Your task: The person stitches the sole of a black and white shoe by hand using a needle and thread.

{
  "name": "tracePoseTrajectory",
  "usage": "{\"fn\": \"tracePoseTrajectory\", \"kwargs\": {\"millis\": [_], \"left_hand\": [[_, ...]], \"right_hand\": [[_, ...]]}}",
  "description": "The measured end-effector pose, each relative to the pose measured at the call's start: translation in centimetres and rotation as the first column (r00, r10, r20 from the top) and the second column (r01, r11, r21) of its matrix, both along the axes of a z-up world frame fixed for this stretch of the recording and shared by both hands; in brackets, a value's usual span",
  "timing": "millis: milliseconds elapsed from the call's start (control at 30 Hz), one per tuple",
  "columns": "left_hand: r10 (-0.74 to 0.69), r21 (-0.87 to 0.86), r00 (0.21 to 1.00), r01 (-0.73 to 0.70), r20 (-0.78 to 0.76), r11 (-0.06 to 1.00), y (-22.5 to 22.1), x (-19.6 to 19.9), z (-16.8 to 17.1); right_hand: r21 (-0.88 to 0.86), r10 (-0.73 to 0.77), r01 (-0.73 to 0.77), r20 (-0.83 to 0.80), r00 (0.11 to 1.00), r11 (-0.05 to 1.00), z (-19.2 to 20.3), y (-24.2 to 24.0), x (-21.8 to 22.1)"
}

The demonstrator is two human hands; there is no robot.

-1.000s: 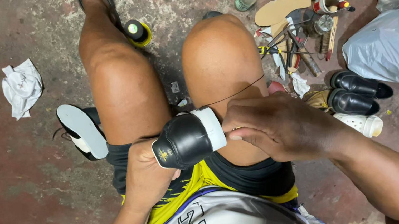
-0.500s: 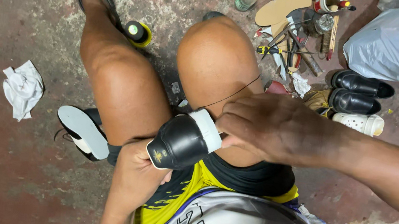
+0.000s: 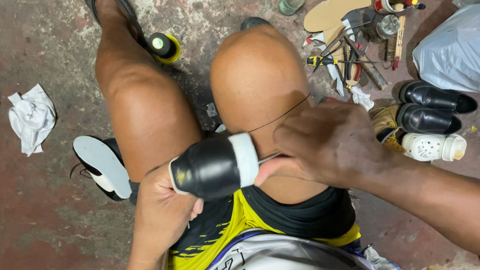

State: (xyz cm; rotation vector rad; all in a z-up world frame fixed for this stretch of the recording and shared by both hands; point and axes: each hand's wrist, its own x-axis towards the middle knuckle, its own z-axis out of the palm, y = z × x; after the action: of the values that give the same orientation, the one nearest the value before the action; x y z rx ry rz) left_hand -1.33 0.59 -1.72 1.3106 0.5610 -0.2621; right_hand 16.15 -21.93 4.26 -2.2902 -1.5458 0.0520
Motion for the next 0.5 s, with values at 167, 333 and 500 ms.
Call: {"fn": "tracePoseTrajectory", "kwargs": {"millis": [167,333,500], "left_hand": [[0.018,0.072,1.0,-0.018,0.008,0.997,-0.3,0.3,0.3],[0.112,0.034,0.991,-0.11,-0.069,0.993,0.1,-0.6,1.8],[0.138,0.679,0.959,-0.274,0.249,0.681,0.3,-1.5,5.4]], "right_hand": [[0.046,-0.082,0.083,-0.019,0.996,0.995,-0.9,-1.1,0.4],[-0.036,-0.193,0.19,-0.105,0.976,0.981,0.1,-3.3,1.6],[-0.123,-0.238,0.224,-0.113,0.965,0.967,0.6,-3.7,1.1]]}}
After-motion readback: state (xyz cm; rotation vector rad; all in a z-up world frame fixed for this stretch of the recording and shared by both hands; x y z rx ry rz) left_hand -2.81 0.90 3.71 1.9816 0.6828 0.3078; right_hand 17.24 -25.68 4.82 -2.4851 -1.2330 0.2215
